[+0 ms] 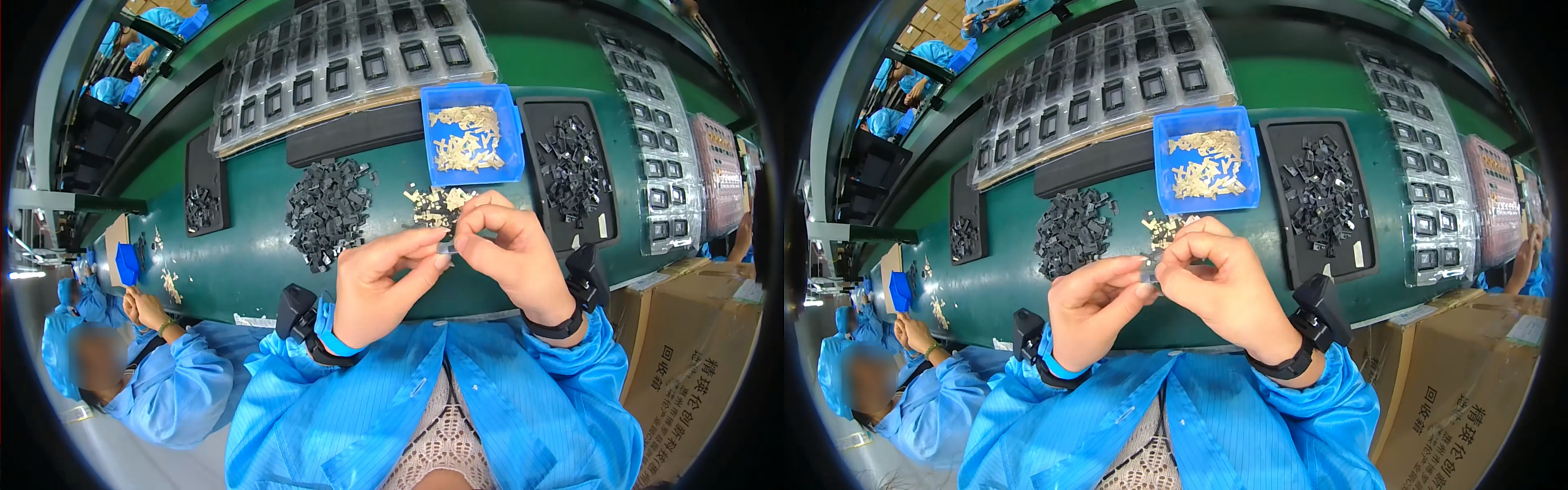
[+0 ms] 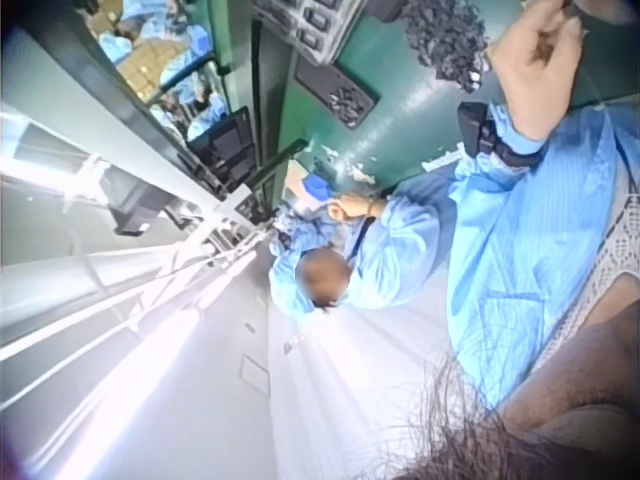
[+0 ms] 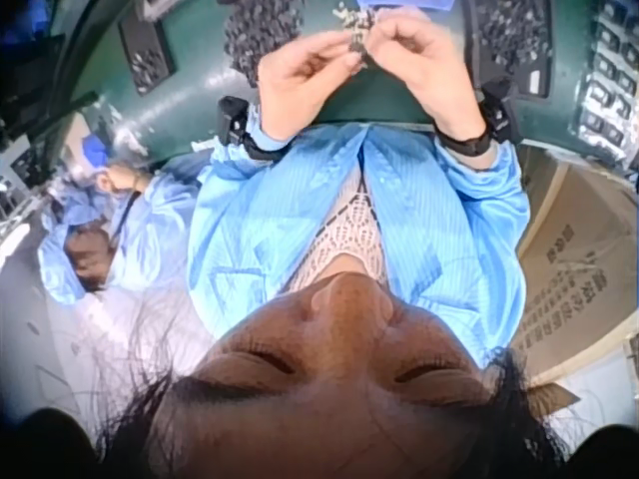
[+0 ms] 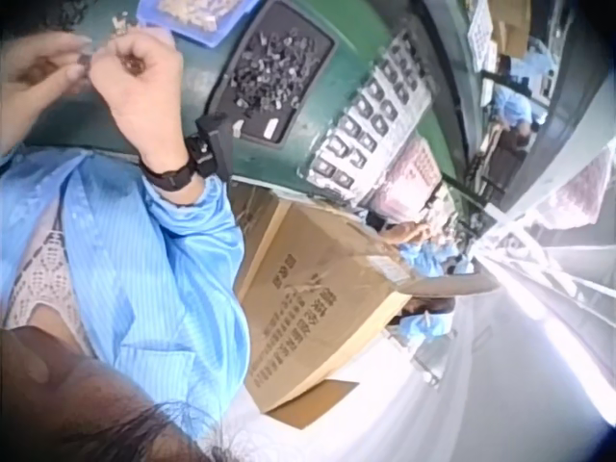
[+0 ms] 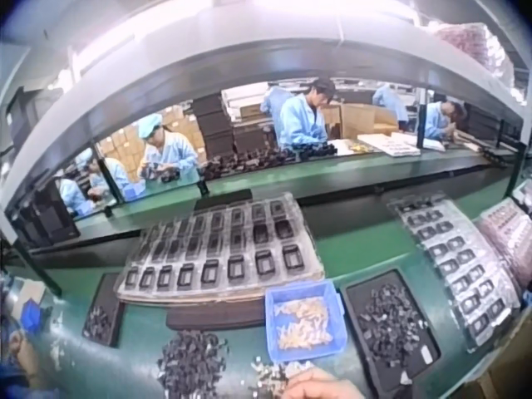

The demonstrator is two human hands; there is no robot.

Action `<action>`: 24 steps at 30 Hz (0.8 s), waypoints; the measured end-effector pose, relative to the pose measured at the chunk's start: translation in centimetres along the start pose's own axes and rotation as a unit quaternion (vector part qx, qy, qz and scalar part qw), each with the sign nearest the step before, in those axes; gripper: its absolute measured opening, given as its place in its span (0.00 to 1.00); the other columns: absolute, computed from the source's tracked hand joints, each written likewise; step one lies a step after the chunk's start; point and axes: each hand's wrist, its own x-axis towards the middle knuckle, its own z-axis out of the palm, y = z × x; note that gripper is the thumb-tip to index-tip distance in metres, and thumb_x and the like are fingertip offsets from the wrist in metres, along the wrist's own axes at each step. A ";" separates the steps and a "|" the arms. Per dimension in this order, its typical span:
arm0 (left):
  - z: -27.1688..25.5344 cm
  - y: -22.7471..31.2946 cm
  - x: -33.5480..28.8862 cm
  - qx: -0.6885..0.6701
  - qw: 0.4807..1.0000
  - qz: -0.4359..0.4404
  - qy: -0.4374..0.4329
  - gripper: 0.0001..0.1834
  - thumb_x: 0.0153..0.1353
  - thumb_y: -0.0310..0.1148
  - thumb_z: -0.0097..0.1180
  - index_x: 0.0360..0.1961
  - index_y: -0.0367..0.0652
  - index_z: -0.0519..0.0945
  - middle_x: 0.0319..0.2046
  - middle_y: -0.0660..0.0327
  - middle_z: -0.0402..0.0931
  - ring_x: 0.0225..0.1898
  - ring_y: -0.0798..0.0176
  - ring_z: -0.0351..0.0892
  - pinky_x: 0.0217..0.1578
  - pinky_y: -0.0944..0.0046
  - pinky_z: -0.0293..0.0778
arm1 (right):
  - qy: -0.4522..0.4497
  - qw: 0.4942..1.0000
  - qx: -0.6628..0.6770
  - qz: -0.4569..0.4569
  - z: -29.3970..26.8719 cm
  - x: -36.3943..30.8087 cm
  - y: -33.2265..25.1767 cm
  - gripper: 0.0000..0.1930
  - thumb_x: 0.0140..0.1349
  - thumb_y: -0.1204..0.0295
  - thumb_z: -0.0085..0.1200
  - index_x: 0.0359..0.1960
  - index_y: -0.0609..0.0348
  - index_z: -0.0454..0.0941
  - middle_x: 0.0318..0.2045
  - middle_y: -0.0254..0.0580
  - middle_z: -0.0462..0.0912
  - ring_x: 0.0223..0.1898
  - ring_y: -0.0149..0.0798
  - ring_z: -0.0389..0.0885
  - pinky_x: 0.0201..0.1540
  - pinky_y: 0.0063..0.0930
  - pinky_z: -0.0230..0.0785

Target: Manually assemble small electronic parts and components on a factory production line.

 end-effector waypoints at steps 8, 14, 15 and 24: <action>0.3 0.3 -0.1 0.154 0.984 0.090 0.003 0.21 0.50 0.20 0.62 0.48 0.36 0.75 0.29 0.57 0.82 0.31 0.65 0.83 0.32 0.69 0.77 | 0.017 0.994 -0.092 -0.056 0.0 0.0 0.8 0.06 0.59 0.72 0.56 0.29 0.63 0.76 0.32 0.34 0.72 0.33 0.27 0.72 0.34 0.20 0.68; 0.6 -0.5 0.2 0.158 0.981 0.111 0.010 0.21 0.51 0.21 0.61 0.48 0.37 0.74 0.29 0.57 0.82 0.31 0.63 0.83 0.32 0.67 0.77 | -0.004 0.999 0.043 0.016 -0.5 -0.7 1.1 0.07 0.62 0.71 0.55 0.35 0.62 0.75 0.26 0.27 0.76 0.28 0.21 0.72 0.31 0.15 0.65; 0.7 -0.9 0.4 0.169 0.978 0.121 0.001 0.21 0.52 0.22 0.61 0.48 0.38 0.73 0.30 0.57 0.82 0.32 0.62 0.83 0.32 0.67 0.77 | -0.020 0.999 0.020 0.021 -0.7 -0.7 1.4 0.06 0.61 0.72 0.55 0.34 0.62 0.75 0.25 0.25 0.76 0.28 0.18 0.71 0.30 0.14 0.64; -1.5 -7.5 1.7 0.312 0.950 0.012 -0.007 0.04 0.50 0.21 0.60 0.30 0.36 0.80 0.29 0.57 0.72 0.23 0.63 0.75 0.25 0.67 0.71 | 0.349 0.888 -0.299 -0.012 -10.0 -1.3 2.9 0.08 0.59 0.71 0.57 0.32 0.64 0.77 0.20 0.30 0.76 0.23 0.21 0.70 0.25 0.18 0.63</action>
